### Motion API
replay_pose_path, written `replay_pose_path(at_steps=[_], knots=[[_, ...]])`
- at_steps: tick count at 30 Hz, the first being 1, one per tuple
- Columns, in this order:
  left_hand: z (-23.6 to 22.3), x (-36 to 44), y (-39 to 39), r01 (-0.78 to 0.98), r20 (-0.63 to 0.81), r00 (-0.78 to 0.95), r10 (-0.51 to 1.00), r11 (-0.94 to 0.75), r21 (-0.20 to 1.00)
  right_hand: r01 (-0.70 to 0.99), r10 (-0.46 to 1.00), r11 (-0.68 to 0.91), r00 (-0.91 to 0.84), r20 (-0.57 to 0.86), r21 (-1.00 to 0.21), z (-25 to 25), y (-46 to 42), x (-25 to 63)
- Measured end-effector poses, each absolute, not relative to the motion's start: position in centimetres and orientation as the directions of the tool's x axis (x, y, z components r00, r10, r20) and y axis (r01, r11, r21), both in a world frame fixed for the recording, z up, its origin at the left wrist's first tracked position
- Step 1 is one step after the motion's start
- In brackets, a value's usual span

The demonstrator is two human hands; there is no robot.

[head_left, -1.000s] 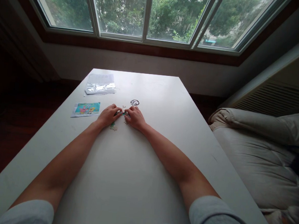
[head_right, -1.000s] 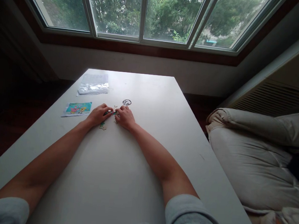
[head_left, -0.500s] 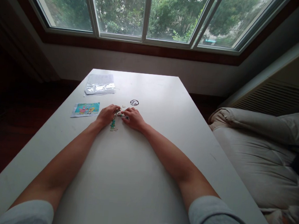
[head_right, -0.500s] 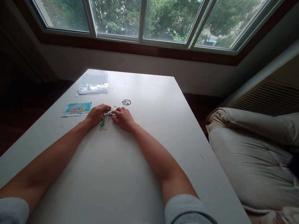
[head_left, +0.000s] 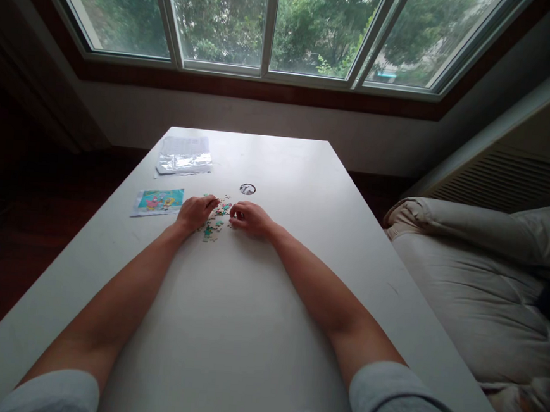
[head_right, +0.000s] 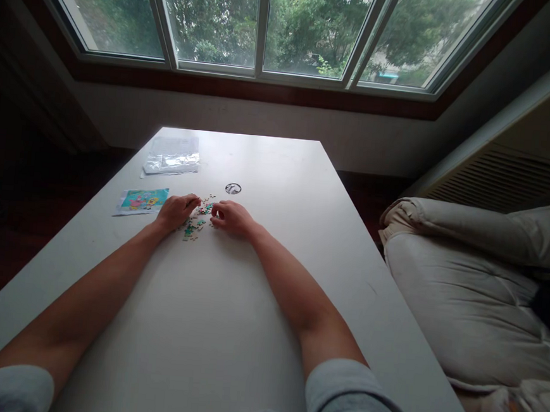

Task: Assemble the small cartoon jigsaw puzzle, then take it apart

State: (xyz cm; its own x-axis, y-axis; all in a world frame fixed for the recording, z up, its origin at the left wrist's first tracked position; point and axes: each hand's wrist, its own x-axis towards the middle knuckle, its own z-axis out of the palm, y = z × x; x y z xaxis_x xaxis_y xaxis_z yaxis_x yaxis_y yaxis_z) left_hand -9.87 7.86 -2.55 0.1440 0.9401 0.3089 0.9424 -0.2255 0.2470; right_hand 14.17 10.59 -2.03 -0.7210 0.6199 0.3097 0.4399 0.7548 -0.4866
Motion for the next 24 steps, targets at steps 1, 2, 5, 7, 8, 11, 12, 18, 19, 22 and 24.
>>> replay_pose_path(at_steps=[1,2,5,7,8,11,12,18,19,22,24], knots=[[-2.5,-9.8,7.8,0.941,0.309,0.143,0.940,-0.226,0.252,0.407,0.584,0.775,-0.753,0.303,-0.483,-1.9,10.7,14.4],[-2.4,-9.8,7.8,0.938,0.311,0.140,0.940,-0.227,0.263,0.386,0.556,0.792,-0.776,0.298,-0.472,-1.7,10.8,14.5],[-2.2,-9.7,7.8,0.916,0.308,0.124,0.943,-0.228,0.329,0.387,0.523,0.826,-0.797,0.301,-0.409,-1.8,10.9,14.5],[-2.2,-9.6,7.9,0.890,0.288,0.133,0.948,-0.242,0.385,0.415,0.534,0.830,-0.783,0.318,-0.373,-2.3,10.9,14.1],[-2.3,-9.6,8.0,0.877,0.278,0.144,0.950,-0.252,0.408,0.432,0.547,0.826,-0.769,0.331,-0.363,-2.6,10.9,13.9],[-2.6,-9.5,8.1,0.862,0.289,0.155,0.945,-0.273,0.428,0.476,0.589,0.804,-0.724,0.360,-0.358,-3.3,10.6,13.3],[-2.7,-9.5,8.1,0.864,0.303,0.152,0.941,-0.276,0.422,0.486,0.600,0.796,-0.711,0.365,-0.361,-3.5,10.4,13.0],[-2.5,-9.5,7.7,0.869,0.356,0.144,0.923,-0.290,0.401,0.438,0.640,0.754,-0.657,0.399,-0.489,-3.6,9.7,12.1],[-2.4,-9.5,7.6,0.870,0.363,0.136,0.922,-0.286,0.402,0.419,0.643,0.748,-0.648,0.408,-0.514,-3.6,9.7,12.2],[-2.3,-9.6,7.5,0.879,0.374,0.120,0.920,-0.273,0.392,0.419,0.678,0.722,-0.589,0.441,-0.551,-3.3,10.0,12.7],[-2.4,-9.6,7.5,0.895,0.377,0.121,0.918,-0.265,0.359,0.444,0.707,0.698,-0.555,0.439,-0.562,-3.0,10.3,13.3]])
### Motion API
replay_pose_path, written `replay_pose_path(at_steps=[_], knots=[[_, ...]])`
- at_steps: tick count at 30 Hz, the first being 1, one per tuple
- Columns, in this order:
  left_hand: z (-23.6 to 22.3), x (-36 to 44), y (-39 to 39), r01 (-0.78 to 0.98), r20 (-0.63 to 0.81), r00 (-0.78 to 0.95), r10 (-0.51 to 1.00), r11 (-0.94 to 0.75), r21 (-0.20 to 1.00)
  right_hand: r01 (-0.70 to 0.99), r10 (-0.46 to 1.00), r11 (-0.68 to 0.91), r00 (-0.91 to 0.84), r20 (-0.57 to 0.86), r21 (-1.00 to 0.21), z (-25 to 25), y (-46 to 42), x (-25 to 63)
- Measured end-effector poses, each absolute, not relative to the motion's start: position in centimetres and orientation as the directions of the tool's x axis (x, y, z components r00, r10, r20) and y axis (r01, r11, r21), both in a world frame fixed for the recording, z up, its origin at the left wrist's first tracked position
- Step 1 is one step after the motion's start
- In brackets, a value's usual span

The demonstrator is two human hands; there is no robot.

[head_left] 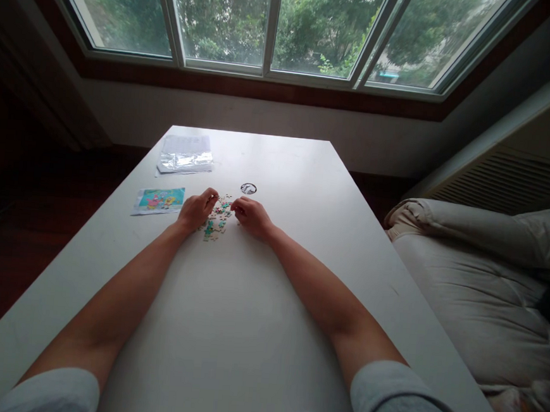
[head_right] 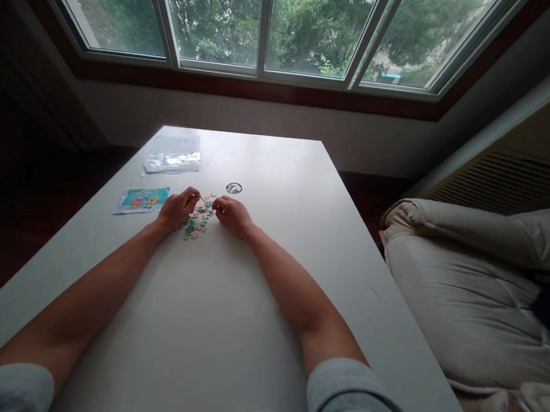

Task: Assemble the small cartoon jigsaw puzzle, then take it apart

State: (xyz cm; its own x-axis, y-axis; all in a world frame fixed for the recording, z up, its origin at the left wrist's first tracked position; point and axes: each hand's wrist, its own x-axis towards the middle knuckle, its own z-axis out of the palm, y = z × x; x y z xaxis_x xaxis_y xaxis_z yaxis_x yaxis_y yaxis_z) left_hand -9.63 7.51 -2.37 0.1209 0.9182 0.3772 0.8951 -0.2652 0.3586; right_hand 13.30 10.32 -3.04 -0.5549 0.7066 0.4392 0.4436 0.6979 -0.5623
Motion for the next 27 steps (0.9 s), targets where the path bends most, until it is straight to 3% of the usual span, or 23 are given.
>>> replay_pose_path(at_steps=[3,7,12,19,23,27], knots=[[-2.6,-9.7,7.7,0.917,0.383,0.121,0.916,-0.251,0.310,0.480,0.728,0.666,-0.586,0.357,-0.570,-2.6,10.7,14.1],[-2.8,-9.8,7.9,0.908,0.374,0.128,0.918,-0.260,0.328,0.440,0.665,0.700,-0.689,0.288,-0.563,-2.3,10.8,14.5],[-2.6,-9.7,7.9,0.887,0.350,0.136,0.927,-0.271,0.373,0.415,0.605,0.763,-0.729,0.321,-0.496,-2.5,10.1,13.6],[-2.3,-9.6,7.7,0.851,0.435,0.171,0.884,-0.355,0.387,0.388,0.551,0.817,-0.743,0.380,-0.426,-2.7,8.9,12.5],[-2.5,-9.7,7.8,0.849,0.433,0.163,0.887,-0.350,0.397,0.368,0.469,0.876,-0.801,0.372,-0.312,-2.6,8.5,12.2],[-2.7,-9.9,7.9,0.882,0.399,0.148,0.905,-0.304,0.361,0.432,0.484,0.875,-0.800,0.355,-0.220,-2.5,7.8,11.6]])
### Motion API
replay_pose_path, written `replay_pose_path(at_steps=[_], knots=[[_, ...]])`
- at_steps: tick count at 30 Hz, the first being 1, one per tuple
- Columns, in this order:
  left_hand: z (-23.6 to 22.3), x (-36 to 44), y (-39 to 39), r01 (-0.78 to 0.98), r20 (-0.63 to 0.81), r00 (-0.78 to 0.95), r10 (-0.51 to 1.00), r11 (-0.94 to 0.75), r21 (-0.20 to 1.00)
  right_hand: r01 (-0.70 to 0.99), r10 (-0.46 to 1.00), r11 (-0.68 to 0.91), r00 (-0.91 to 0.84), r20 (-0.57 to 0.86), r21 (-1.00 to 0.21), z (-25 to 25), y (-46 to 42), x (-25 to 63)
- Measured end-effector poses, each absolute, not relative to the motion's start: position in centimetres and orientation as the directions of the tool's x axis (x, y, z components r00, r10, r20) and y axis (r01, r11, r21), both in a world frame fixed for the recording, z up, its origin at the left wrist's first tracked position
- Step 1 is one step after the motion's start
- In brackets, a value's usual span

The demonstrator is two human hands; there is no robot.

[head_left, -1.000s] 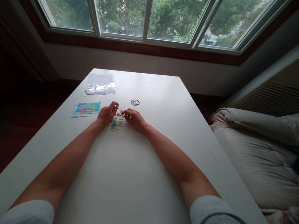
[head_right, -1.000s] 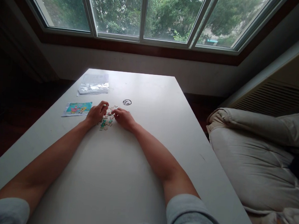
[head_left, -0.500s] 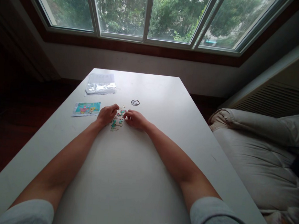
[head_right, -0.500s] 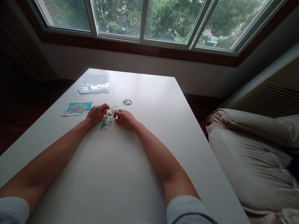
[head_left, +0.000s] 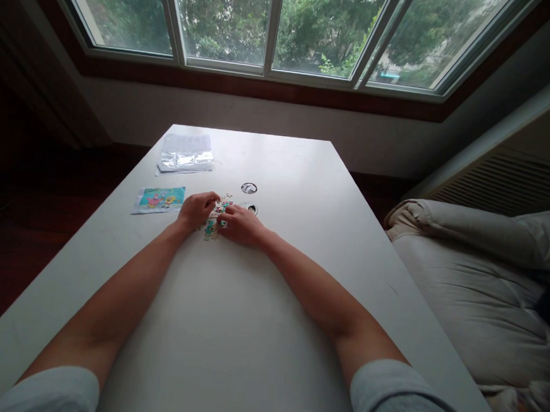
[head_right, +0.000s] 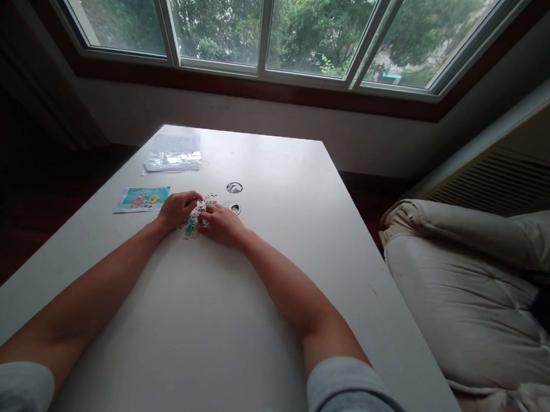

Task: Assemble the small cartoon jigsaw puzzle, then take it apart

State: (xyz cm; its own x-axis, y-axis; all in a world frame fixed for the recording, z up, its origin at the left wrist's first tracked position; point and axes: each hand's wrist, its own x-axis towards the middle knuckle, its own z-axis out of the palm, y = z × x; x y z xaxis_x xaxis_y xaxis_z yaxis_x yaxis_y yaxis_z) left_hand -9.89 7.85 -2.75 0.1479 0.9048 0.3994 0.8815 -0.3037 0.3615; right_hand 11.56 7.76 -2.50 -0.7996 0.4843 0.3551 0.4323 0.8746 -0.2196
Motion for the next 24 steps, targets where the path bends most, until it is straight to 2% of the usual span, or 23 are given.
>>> replay_pose_path(at_steps=[5,16,19,24], knots=[[-2.9,-9.9,7.8,0.912,0.372,0.122,0.920,-0.251,0.323,0.451,0.475,0.879,-0.810,0.343,-0.154,-2.1,6.9,11.0],[-2.4,-9.7,7.6,0.883,0.429,0.130,0.894,-0.301,0.359,0.466,0.520,0.854,-0.769,0.372,-0.231,-2.7,7.1,10.8],[-2.3,-9.7,7.6,0.865,0.418,0.140,0.898,-0.316,0.390,0.458,0.560,0.826,-0.729,0.394,-0.328,-3.0,7.5,10.8],[-2.1,-9.7,7.6,0.820,0.409,0.188,0.893,-0.371,0.436,0.408,0.700,0.690,-0.585,0.410,-0.598,-3.5,8.6,11.0]])
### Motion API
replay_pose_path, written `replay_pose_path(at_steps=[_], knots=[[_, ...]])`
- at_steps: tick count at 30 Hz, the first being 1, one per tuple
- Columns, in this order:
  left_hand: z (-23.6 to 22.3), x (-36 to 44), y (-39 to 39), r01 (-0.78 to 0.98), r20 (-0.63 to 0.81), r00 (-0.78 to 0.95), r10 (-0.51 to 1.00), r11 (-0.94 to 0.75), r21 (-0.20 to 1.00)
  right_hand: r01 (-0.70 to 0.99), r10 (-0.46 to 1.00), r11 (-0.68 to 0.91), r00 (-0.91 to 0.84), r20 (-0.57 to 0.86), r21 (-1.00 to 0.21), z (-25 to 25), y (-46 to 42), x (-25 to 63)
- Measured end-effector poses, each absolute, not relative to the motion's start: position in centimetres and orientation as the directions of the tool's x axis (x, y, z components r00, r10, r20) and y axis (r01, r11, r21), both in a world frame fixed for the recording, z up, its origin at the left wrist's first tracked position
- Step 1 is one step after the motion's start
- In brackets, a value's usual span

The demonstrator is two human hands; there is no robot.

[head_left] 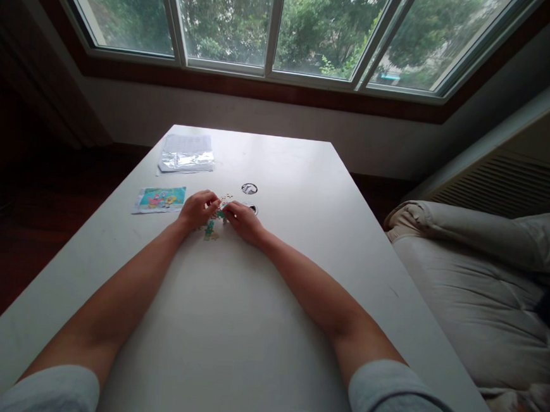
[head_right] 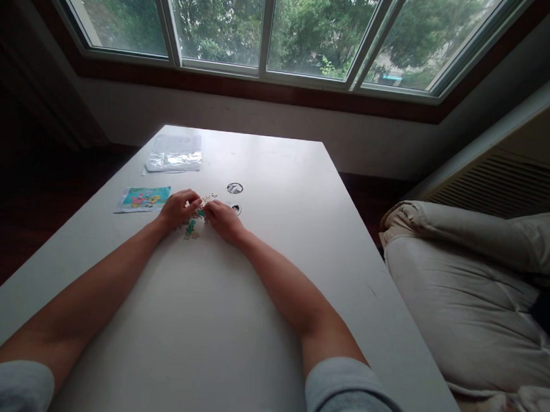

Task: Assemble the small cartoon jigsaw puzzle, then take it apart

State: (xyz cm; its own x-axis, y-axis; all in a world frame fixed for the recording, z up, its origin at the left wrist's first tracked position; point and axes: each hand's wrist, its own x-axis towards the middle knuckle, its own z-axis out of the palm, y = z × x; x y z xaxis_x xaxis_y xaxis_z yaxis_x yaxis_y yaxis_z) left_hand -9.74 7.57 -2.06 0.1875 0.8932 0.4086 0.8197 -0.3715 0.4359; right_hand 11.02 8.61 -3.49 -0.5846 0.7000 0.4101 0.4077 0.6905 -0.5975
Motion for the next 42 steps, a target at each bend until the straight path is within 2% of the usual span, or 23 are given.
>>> replay_pose_path(at_steps=[4,8,12,18,27,37,42], knots=[[-1.9,-9.7,7.4,0.741,0.403,0.253,0.880,-0.444,0.504,0.380,0.778,0.582,-0.517,0.357,-0.719,-3.6,9.0,11.2],[-1.8,-9.5,7.3,0.656,0.429,0.252,0.867,-0.479,0.583,0.388,0.809,0.560,-0.447,0.382,-0.732,-3.6,9.0,11.2],[-2.0,-9.2,7.3,0.618,0.455,0.271,0.849,-0.515,0.593,0.367,0.818,0.545,-0.427,0.385,-0.754,-3.6,9.0,11.2],[-2.5,-9.5,7.6,0.594,0.455,0.241,0.857,-0.501,0.629,0.406,0.821,0.546,-0.434,0.371,-0.732,-3.0,8.7,11.2],[-2.0,-9.9,7.5,0.546,0.400,0.326,0.856,-0.516,0.660,0.506,0.854,0.504,-0.415,0.315,-0.700,-2.7,8.5,10.8],[-2.6,-11.0,7.9,0.674,0.441,0.167,0.882,-0.429,0.602,0.534,0.790,0.612,-0.457,0.410,-0.584,-2.9,7.9,10.9],[-2.7,-10.9,8.0,0.714,0.441,0.080,0.894,-0.360,0.601,0.551,0.671,0.741,-0.634,0.386,-0.384,-1.9,6.1,10.8]])
